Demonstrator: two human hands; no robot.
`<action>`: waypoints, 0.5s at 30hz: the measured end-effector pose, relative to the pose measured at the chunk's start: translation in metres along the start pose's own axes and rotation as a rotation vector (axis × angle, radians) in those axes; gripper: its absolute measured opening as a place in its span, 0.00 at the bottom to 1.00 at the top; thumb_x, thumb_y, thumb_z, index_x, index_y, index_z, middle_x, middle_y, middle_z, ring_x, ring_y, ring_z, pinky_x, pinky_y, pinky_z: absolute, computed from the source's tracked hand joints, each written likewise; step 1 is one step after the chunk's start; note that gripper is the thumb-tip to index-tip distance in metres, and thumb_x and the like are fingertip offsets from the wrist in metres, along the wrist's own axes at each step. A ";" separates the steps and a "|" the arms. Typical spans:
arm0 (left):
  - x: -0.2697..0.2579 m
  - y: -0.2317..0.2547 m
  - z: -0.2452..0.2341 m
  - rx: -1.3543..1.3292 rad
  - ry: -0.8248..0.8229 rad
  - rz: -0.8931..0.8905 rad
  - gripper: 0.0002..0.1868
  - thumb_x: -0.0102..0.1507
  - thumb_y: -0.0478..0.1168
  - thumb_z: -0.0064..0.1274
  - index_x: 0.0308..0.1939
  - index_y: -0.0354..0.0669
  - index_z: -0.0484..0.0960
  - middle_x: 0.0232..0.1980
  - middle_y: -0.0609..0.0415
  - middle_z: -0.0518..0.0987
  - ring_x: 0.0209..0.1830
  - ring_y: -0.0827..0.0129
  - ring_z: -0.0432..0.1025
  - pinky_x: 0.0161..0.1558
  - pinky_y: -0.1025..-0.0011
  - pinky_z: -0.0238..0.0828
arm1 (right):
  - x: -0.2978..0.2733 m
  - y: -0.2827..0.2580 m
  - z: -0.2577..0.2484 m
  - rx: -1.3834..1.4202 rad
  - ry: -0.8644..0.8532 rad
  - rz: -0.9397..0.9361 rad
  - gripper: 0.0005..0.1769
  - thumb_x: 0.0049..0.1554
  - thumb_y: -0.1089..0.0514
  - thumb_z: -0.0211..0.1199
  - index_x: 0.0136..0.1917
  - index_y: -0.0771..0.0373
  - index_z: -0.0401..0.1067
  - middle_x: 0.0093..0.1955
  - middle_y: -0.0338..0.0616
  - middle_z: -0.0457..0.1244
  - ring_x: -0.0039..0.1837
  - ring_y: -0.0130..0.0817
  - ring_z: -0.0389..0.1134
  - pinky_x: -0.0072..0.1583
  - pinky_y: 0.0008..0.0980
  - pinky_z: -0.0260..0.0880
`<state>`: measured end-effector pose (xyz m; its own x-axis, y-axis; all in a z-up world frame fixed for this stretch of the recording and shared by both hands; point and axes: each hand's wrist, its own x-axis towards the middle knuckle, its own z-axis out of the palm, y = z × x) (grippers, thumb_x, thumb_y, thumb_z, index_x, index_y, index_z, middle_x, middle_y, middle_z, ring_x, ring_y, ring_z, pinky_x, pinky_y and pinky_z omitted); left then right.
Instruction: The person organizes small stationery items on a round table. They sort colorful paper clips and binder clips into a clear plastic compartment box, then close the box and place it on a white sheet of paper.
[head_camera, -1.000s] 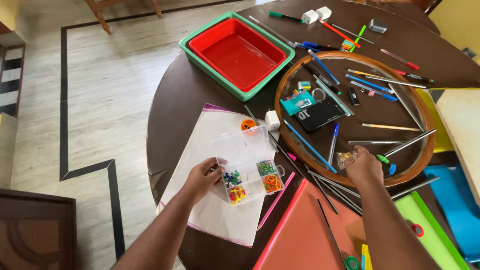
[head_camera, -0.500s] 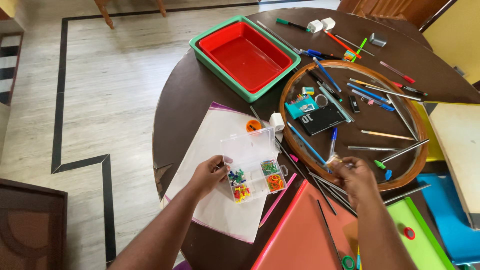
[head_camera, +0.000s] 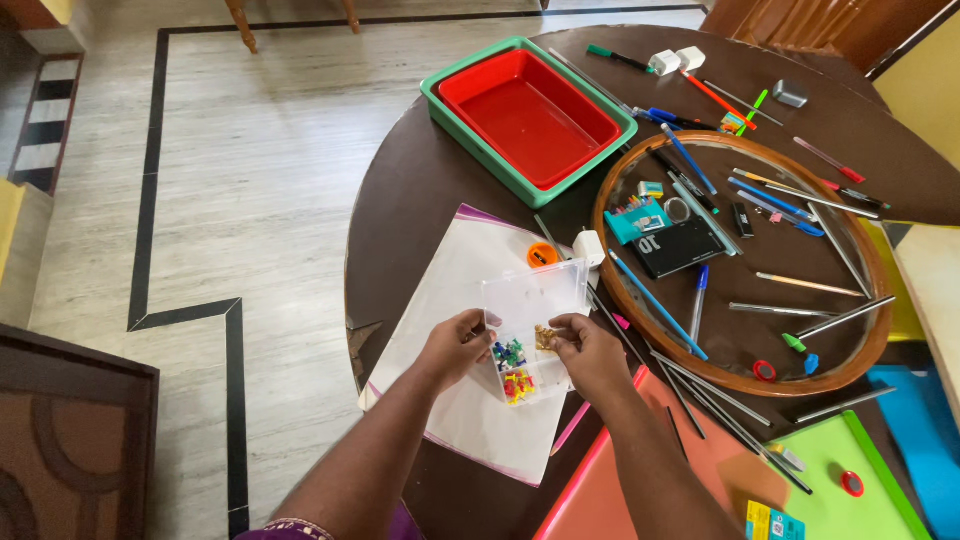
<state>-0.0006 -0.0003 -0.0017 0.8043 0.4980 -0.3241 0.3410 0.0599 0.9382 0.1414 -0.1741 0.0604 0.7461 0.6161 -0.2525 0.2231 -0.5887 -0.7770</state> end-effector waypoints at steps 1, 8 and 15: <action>0.000 -0.001 0.000 -0.011 -0.001 -0.001 0.15 0.67 0.38 0.53 0.58 0.39 0.80 0.39 0.55 0.80 0.34 0.76 0.73 0.42 0.74 0.73 | 0.002 -0.003 0.002 -0.032 0.001 0.007 0.17 0.56 0.60 0.65 0.59 0.59 0.75 0.50 0.43 0.73 0.52 0.30 0.73 0.56 0.32 0.73; 0.003 -0.004 -0.002 0.001 -0.018 -0.018 0.16 0.67 0.39 0.53 0.59 0.41 0.79 0.42 0.55 0.82 0.36 0.75 0.75 0.43 0.74 0.75 | 0.010 -0.016 0.000 -0.264 -0.072 0.055 0.15 0.59 0.55 0.62 0.60 0.56 0.74 0.49 0.47 0.72 0.50 0.40 0.74 0.54 0.38 0.72; -0.001 0.003 -0.004 -0.006 -0.009 -0.021 0.16 0.67 0.39 0.53 0.59 0.41 0.80 0.43 0.55 0.82 0.36 0.75 0.75 0.44 0.73 0.75 | 0.016 -0.030 -0.002 -0.318 -0.163 0.064 0.14 0.61 0.56 0.57 0.60 0.53 0.74 0.51 0.48 0.72 0.50 0.40 0.74 0.53 0.40 0.74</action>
<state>-0.0027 0.0029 0.0017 0.8012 0.4889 -0.3451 0.3553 0.0755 0.9317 0.1482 -0.1476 0.0803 0.6603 0.6334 -0.4035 0.3829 -0.7462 -0.5447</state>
